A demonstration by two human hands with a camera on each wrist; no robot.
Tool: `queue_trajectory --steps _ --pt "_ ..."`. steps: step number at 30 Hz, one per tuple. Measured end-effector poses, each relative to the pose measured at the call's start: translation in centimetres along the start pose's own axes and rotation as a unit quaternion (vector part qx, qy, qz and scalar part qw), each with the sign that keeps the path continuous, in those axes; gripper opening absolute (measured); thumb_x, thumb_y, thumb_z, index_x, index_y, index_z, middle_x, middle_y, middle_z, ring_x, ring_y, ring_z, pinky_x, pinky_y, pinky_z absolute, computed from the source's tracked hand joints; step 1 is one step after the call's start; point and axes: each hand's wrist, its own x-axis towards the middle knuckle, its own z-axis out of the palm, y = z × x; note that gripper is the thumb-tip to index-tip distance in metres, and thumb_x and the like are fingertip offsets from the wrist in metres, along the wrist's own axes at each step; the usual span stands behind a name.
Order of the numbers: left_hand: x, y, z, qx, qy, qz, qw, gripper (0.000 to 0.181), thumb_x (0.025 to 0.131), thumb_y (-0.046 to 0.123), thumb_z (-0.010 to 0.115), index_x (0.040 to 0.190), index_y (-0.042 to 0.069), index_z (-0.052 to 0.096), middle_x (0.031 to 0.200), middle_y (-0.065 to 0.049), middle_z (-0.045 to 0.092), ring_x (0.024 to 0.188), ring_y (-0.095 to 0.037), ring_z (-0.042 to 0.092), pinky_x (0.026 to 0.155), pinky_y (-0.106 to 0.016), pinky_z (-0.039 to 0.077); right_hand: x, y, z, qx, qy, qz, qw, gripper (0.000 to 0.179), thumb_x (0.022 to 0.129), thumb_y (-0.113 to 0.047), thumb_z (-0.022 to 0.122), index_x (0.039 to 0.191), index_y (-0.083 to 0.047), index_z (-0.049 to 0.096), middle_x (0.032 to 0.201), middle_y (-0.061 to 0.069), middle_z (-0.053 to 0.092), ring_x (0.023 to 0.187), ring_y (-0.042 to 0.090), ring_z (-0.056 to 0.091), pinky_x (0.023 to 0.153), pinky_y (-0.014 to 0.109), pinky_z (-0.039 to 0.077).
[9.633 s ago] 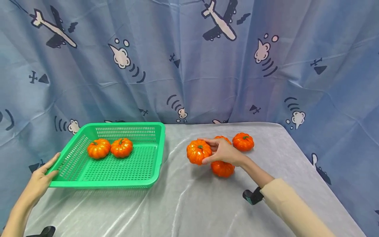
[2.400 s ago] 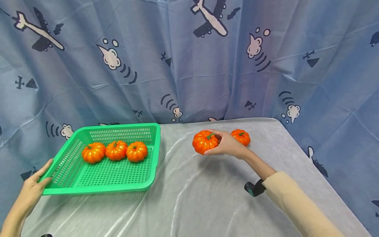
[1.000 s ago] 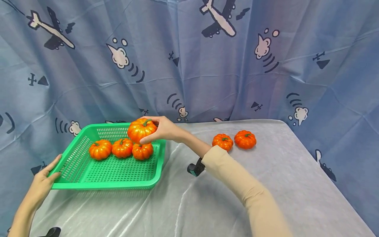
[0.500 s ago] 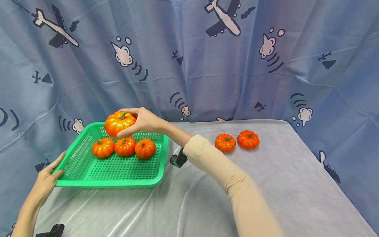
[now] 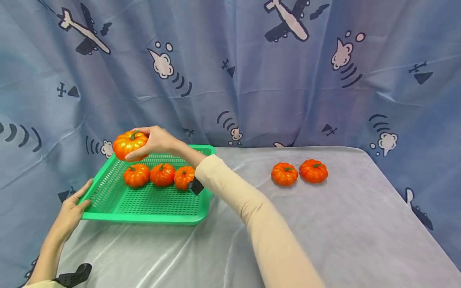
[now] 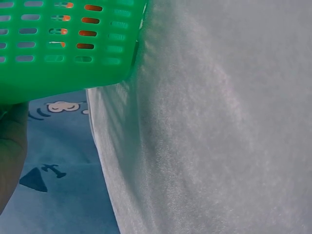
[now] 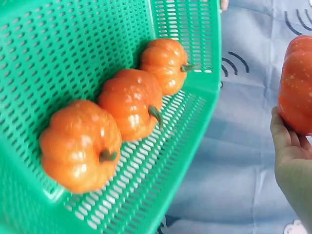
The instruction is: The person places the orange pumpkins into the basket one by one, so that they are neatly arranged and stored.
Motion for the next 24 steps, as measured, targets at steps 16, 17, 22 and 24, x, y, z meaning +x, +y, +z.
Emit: queue_trajectory --steps 16,17,22,24 --pt "0.7 -0.2 0.0 -0.015 -0.001 -0.007 0.9999 0.063 0.097 -0.003 0.038 0.154 0.012 0.016 0.155 -0.024 0.014 0.108 -0.029 0.039 0.071 -0.017 0.036 2.2 4.3 6.4 -0.122 -0.111 0.011 0.9862 0.077 0.068 -0.028 0.088 0.136 -0.011 0.055 0.121 0.006 0.063 0.092 0.009 0.059 0.073 0.017 0.05" --pt "0.7 -0.1 0.0 -0.015 -0.002 -0.008 0.9999 0.063 0.096 -0.003 0.038 0.154 0.012 0.016 0.155 -0.024 0.014 0.108 -0.031 0.039 0.071 -0.017 0.036 2.3 4.5 6.7 -0.134 -0.124 0.005 0.9832 0.077 0.069 -0.028 0.087 0.136 -0.009 0.055 0.12 0.006 0.063 0.093 0.009 0.058 0.074 0.016 0.049" --pt "0.6 0.0 -0.3 -0.021 -0.002 -0.011 0.9997 0.064 0.096 -0.003 0.038 0.154 0.012 0.015 0.156 -0.022 0.013 0.124 -0.036 0.031 0.077 -0.014 0.029 2.6 4.9 8.2 -0.196 -0.168 -0.006 0.9661 0.077 0.07 -0.032 0.085 0.137 -0.008 0.054 0.092 -0.003 0.067 0.081 0.005 0.053 0.069 0.014 0.046" --pt "0.6 0.0 -0.3 -0.025 -0.005 -0.011 0.9996 0.063 0.096 -0.003 0.038 0.154 0.012 0.015 0.156 -0.021 0.012 0.129 -0.037 0.028 0.078 -0.014 0.028 2.6 5.2 8.7 -0.212 -0.176 -0.007 0.9611 0.077 0.07 -0.033 0.085 0.136 -0.009 0.055 0.072 -0.006 0.062 0.07 0.003 0.048 0.065 0.013 0.043"
